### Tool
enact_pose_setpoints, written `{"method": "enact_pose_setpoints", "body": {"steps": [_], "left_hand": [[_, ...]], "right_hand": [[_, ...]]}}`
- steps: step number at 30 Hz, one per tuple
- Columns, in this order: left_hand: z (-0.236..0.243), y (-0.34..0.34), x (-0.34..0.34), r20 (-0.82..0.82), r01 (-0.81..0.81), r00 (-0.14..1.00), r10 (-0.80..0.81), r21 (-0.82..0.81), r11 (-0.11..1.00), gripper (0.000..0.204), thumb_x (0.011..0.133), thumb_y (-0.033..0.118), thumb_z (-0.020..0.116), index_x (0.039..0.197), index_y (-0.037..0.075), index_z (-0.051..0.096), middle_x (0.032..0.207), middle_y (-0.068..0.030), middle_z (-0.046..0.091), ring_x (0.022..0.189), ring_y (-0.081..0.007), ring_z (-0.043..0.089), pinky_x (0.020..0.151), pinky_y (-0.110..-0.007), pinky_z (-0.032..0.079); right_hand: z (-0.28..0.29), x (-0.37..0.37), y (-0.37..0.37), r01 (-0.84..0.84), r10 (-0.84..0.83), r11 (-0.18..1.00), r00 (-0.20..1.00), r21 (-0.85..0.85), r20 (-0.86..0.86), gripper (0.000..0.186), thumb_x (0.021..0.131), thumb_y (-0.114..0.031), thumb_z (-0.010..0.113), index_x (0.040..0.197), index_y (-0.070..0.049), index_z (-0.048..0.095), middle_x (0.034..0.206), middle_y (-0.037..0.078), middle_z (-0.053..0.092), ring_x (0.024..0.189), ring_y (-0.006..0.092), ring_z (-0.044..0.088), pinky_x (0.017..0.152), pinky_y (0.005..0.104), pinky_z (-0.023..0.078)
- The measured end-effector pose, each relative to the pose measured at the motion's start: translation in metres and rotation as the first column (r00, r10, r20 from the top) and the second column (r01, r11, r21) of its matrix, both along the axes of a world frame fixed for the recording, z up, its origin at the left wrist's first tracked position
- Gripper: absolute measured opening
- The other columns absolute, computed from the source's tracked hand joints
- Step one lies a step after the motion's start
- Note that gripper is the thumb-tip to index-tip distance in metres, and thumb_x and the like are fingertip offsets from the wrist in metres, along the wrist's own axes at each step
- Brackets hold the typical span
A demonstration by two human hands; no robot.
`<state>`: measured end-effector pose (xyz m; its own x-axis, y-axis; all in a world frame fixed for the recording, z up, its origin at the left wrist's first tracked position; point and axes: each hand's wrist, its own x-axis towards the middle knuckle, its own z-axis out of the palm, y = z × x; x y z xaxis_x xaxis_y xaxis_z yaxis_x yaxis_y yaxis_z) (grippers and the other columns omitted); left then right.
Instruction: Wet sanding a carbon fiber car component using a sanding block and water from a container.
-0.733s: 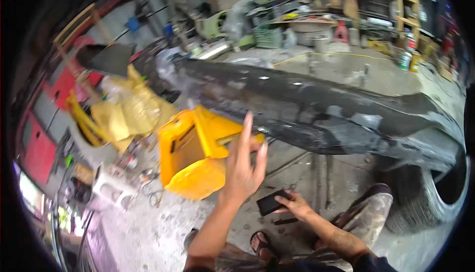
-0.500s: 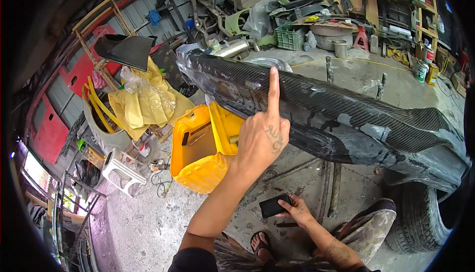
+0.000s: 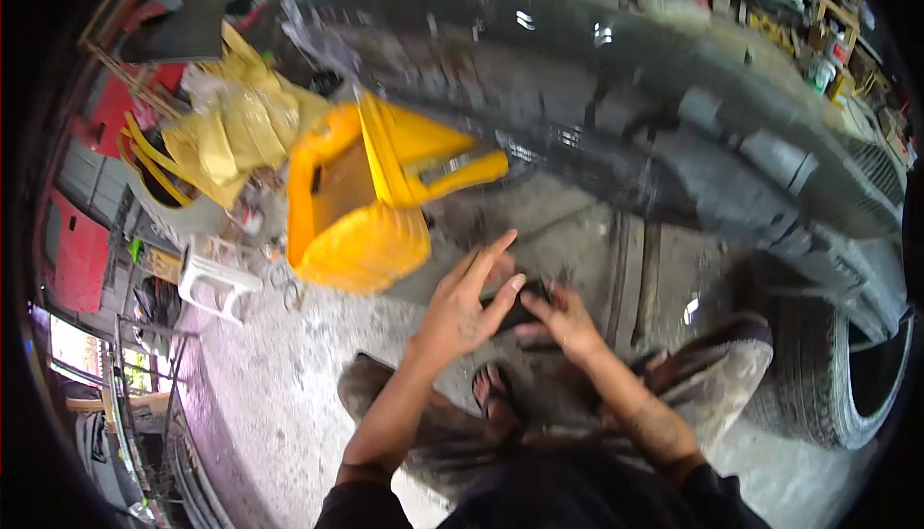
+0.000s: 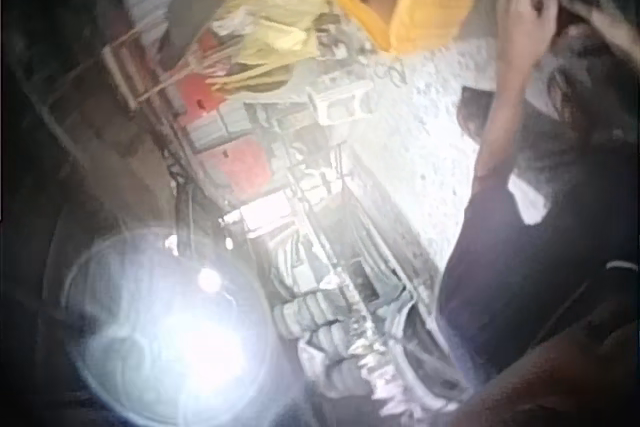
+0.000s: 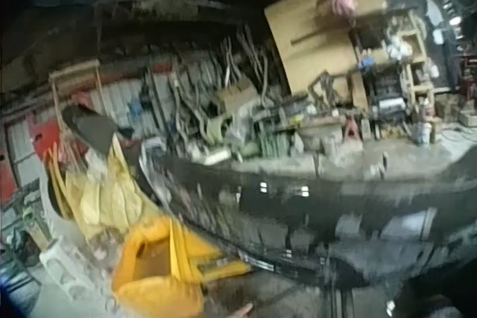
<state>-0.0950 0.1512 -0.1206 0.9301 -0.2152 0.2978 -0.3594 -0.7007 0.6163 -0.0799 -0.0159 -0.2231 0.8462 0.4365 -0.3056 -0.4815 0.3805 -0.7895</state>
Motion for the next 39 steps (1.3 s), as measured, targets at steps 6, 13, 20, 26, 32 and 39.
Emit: {"method": "enact_pose_setpoints", "body": {"steps": [6, 13, 20, 26, 32, 39], "left_hand": [[-0.103, -0.001, -0.02, -0.222, 0.089, 0.973, -0.058, 0.131, 0.987, 0.074, 0.091, 0.034, 0.066, 0.152, 0.011, 0.03, 0.147, -0.0172, 0.036, 0.134, -0.0388, 0.038, 0.109, -0.05, 0.031], [-0.144, 0.004, -0.021, -0.515, -0.447, 0.856, -0.056, -0.789, 0.422, 0.043, 0.103, 0.031, 0.051, 0.135, 0.004, 0.049, 0.116, -0.008, 0.063, 0.107, -0.0191, 0.06, 0.096, -0.032, 0.046], [-0.161, 0.013, -0.025, -0.52, -0.542, 0.816, -0.252, -0.84, -0.021, 0.04, 0.102, 0.034, 0.052, 0.124, 0.001, 0.056, 0.114, -0.0063, 0.063, 0.104, -0.0158, 0.062, 0.09, -0.032, 0.049], [-0.148, 0.009, -0.017, -0.52, -0.55, 0.812, -0.265, -0.834, -0.048, 0.051, 0.104, 0.04, 0.043, 0.137, 0.001, 0.049, 0.12, -0.0095, 0.062, 0.106, -0.0186, 0.062, 0.093, -0.035, 0.05], [-0.138, 0.002, -0.018, -0.522, -0.517, 0.841, -0.14, -0.853, 0.075, 0.055, 0.104, 0.043, 0.041, 0.139, 0.001, 0.046, 0.117, -0.0077, 0.062, 0.1, -0.0164, 0.063, 0.088, -0.032, 0.052], [-0.143, 0.01, -0.018, -0.467, -0.483, 0.845, -0.259, -0.875, 0.002, 0.052, 0.105, 0.042, 0.04, 0.138, 0.002, 0.047, 0.114, -0.0065, 0.062, 0.098, -0.0147, 0.063, 0.088, -0.031, 0.051]], "right_hand": [[-0.025, 0.009, -0.002, -0.089, 0.144, 0.943, 0.978, -0.321, 0.151, 0.053, 0.093, -0.031, 0.063, 0.117, 0.015, 0.052, 0.098, 0.012, 0.065, 0.087, 0.0145, 0.061, 0.072, 0.0248, 0.048], [-0.053, 0.005, 0.002, -0.115, 0.13, 0.97, 0.99, -0.214, 0.056, 0.048, 0.09, -0.033, 0.071, 0.121, 0.002, 0.059, 0.101, 0.007, 0.065, 0.089, 0.0122, 0.063, 0.078, 0.0277, 0.053], [-0.057, 0.002, 0.014, -0.094, 0.111, 0.967, 0.992, -0.237, 0.057, 0.026, 0.087, -0.018, 0.075, 0.097, 0.003, 0.065, 0.087, 0.004, 0.066, 0.077, 0.0093, 0.062, 0.068, 0.0251, 0.054], [-0.068, 0.006, 0.011, -0.175, 0.198, 0.957, 0.977, -0.23, 0.08, 0.016, 0.087, -0.017, 0.075, 0.092, -0.004, 0.066, 0.085, -0.001, 0.065, 0.075, 0.0065, 0.06, 0.068, 0.0252, 0.052], [-0.065, 0.01, 0.009, -0.211, 0.228, 0.957, 0.972, -0.198, 0.064, 0.017, 0.087, -0.017, 0.075, 0.088, -0.004, 0.065, 0.084, 0.002, 0.066, 0.074, 0.0089, 0.063, 0.067, 0.0258, 0.054], [-0.062, 0.007, 0.008, -0.239, 0.25, 0.956, 0.967, -0.173, 0.047, 0.016, 0.087, -0.016, 0.075, 0.086, -0.004, 0.063, 0.081, 0.003, 0.065, 0.073, 0.0119, 0.064, 0.067, 0.0279, 0.056]]}}
